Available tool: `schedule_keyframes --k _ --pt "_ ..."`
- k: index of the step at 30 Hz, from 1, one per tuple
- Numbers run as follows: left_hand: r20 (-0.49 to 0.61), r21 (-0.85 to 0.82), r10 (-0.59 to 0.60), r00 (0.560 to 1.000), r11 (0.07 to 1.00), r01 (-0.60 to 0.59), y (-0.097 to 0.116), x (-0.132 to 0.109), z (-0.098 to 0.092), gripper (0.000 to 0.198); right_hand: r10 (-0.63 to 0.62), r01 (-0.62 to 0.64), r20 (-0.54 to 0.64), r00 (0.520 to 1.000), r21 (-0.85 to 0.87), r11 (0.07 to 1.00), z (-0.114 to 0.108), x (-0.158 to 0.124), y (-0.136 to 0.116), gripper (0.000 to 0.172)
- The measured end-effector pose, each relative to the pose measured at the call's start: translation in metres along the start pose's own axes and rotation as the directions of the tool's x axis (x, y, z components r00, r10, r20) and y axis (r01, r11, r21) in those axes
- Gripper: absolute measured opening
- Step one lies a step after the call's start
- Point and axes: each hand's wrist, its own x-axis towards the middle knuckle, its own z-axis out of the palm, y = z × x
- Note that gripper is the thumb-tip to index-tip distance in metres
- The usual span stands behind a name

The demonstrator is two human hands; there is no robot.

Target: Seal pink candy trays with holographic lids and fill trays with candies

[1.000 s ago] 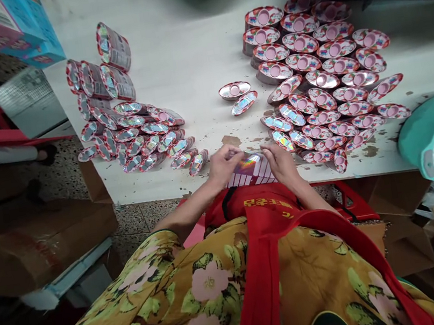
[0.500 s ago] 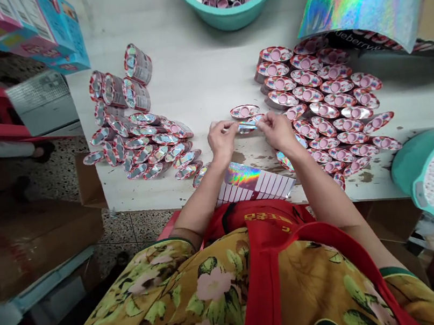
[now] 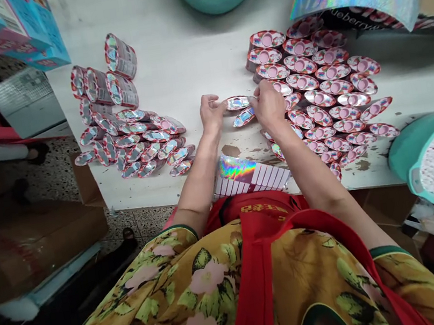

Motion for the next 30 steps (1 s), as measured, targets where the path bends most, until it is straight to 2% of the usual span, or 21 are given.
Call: schedule_keyframes --k 2,3,4,5,7,8,9,11,13,17,19,20,22,23,24,25,26,27,28,29,30 --pt "0.061 0.082 0.122 0.991 0.989 -0.127 0.004 -0.026 -0.017 0.025 -0.062 0.062 0.026 0.998 0.005 0.998 -0.005 -0.037 0.004 0.032" --pt "0.118 0.150 0.192 0.974 0.966 -0.209 0.004 -0.044 -0.026 0.020 -0.091 0.091 0.063 0.994 0.002 0.996 -0.005 -0.061 0.008 0.033" --pt "0.220 0.224 0.243 0.945 0.930 -0.292 0.002 -0.065 -0.034 0.015 -0.117 0.119 0.131 0.985 -0.010 0.993 -0.004 -0.086 0.012 0.033" --pt "0.372 0.296 0.263 0.890 0.875 -0.382 -0.002 -0.086 -0.040 0.011 -0.127 0.137 0.201 0.971 -0.037 0.990 -0.001 -0.111 0.017 0.033" --pt "0.655 0.407 0.193 0.730 0.724 -0.556 -0.015 -0.122 -0.048 0.007 -0.075 0.131 0.338 0.938 -0.146 0.981 0.009 -0.151 0.026 0.036" --pt "0.739 0.446 0.128 0.662 0.644 -0.622 -0.022 -0.135 -0.049 0.010 -0.014 0.106 0.392 0.920 -0.214 0.971 0.015 -0.165 0.031 0.037" --pt "0.779 0.479 0.075 0.623 0.570 -0.668 -0.029 -0.143 -0.048 0.014 0.047 0.080 0.431 0.901 -0.272 0.959 0.020 -0.173 0.035 0.037" --pt "0.799 0.514 0.049 0.600 0.465 -0.721 -0.039 -0.151 -0.046 0.023 0.129 0.042 0.473 0.872 -0.333 0.942 0.026 -0.176 0.041 0.033" --pt "0.818 0.484 0.102 0.566 0.411 -0.773 -0.044 -0.152 -0.046 0.030 0.137 0.034 0.493 0.859 -0.321 0.946 0.026 -0.172 0.045 0.030" --pt "0.879 0.365 0.167 0.447 0.369 -0.855 -0.050 -0.162 -0.061 0.038 0.156 -0.016 0.488 0.859 -0.280 0.960 0.022 -0.165 0.052 0.029" --pt "0.899 0.313 0.167 0.405 0.402 -0.860 -0.053 -0.171 -0.074 0.034 0.176 -0.050 0.483 0.858 -0.263 0.964 0.023 -0.165 0.055 0.030" --pt "0.913 0.264 0.171 0.370 0.443 -0.857 -0.053 -0.175 -0.080 0.031 0.187 -0.068 0.481 0.856 -0.254 0.965 0.025 -0.165 0.056 0.031" --pt "0.930 0.141 0.203 0.307 0.574 -0.807 -0.048 -0.180 -0.089 0.026 0.210 -0.110 0.475 0.855 -0.229 0.967 0.029 -0.164 0.057 0.031" --pt "0.915 0.105 0.229 0.331 0.659 -0.745 -0.043 -0.181 -0.091 0.026 0.212 -0.132 0.465 0.860 -0.199 0.971 0.032 -0.164 0.058 0.030" --pt "0.875 0.098 0.249 0.416 0.750 -0.655 -0.036 -0.180 -0.091 0.024 0.196 -0.147 0.444 0.875 -0.144 0.979 0.033 -0.164 0.057 0.030" --pt "0.796 0.112 0.244 0.553 0.839 -0.532 -0.027 -0.178 -0.089 0.021 0.160 -0.152 0.410 0.898 -0.053 0.987 0.033 -0.164 0.056 0.030" --pt "0.677 0.121 0.204 0.707 0.917 -0.380 -0.018 -0.175 -0.084 0.017 0.109 -0.147 0.368 0.923 0.077 0.986 0.032 -0.165 0.055 0.032" --pt "0.536 0.100 0.133 0.834 0.971 -0.219 -0.007 -0.170 -0.078 0.014 0.057 -0.138 0.320 0.946 0.238 0.961 0.030 -0.166 0.053 0.036" --pt "0.410 0.043 0.055 0.910 0.996 -0.079 0.003 -0.165 -0.070 0.015 0.021 -0.136 0.276 0.961 0.405 0.904 0.026 -0.166 0.051 0.041" --pt "0.326 -0.032 -0.013 0.945 0.999 0.024 0.013 -0.159 -0.062 0.018 0.008 -0.149 0.249 0.968 0.554 0.819 0.021 -0.166 0.048 0.049" --pt "0.282 -0.109 -0.060 0.958 0.990 0.094 0.021 -0.154 -0.054 0.021 0.013 -0.178 0.245 0.969 0.666 0.724 0.016 -0.165 0.046 0.058"
